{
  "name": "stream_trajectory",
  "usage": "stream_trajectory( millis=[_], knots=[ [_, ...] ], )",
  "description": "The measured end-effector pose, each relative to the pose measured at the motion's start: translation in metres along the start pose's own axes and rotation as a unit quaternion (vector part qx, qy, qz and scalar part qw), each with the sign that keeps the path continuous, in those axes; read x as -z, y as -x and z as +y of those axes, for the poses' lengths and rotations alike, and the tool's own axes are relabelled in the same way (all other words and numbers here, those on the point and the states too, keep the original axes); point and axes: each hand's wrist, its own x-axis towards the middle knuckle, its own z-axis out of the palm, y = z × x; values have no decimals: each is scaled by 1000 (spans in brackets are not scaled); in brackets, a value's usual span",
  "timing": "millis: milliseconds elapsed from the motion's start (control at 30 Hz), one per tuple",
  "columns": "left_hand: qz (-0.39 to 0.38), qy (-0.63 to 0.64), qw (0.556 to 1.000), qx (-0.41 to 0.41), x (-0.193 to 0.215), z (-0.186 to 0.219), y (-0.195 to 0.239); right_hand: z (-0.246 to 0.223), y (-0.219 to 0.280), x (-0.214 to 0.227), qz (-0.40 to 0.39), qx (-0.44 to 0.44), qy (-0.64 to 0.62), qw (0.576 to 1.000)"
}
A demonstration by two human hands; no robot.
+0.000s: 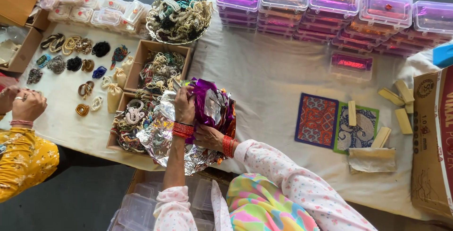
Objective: The person rubs two wooden blocks together on a table, then picks up a piece of shiny foil and wraps it around a wooden block. They place the wrapped item into a small plastic container and set it aside. The person then picks up another wooden block and rubs it with a cloth.
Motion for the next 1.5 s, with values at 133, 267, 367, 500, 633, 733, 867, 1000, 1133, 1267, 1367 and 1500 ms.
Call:
stream_trajectory(
  millis=[133,267,367,500,633,733,867,1000,1133,1267,1367,1500],
  knots=[
    [37,0,999,-17,20,39,-11,0,-2,4,-10,-20,-35,999],
    [-10,60,998,-2,28,82,-14,10,3,49,-3,-37,-80,996],
    [-47,39,996,-68,20,132,-4,12,25,51,57,-21,-130,990],
    [-57,-47,978,-196,-27,186,27,14,93,44,149,-14,-250,957],
    [-122,-40,964,-231,-104,206,62,16,202,36,139,-97,-167,971],
    [-172,-30,944,-279,-149,235,92,12,289,53,144,-323,-194,915],
    [-238,-31,907,-346,-198,268,131,4,377,71,203,-571,-269,749],
    [-318,-74,848,-416,-258,280,178,-2,458,25,340,-698,-470,420],
    [-398,-108,789,-455,-307,280,222,8,479,62,387,-672,-567,277],
    [-458,-190,735,-462,-358,269,261,10,499,40,326,-637,-606,349],
    [-449,-208,741,-454,-378,273,279,10,518,21,296,-618,-618,386],
    [-407,-196,783,-428,-386,276,290,8,548,-7,302,-600,-639,374]
  ],
)
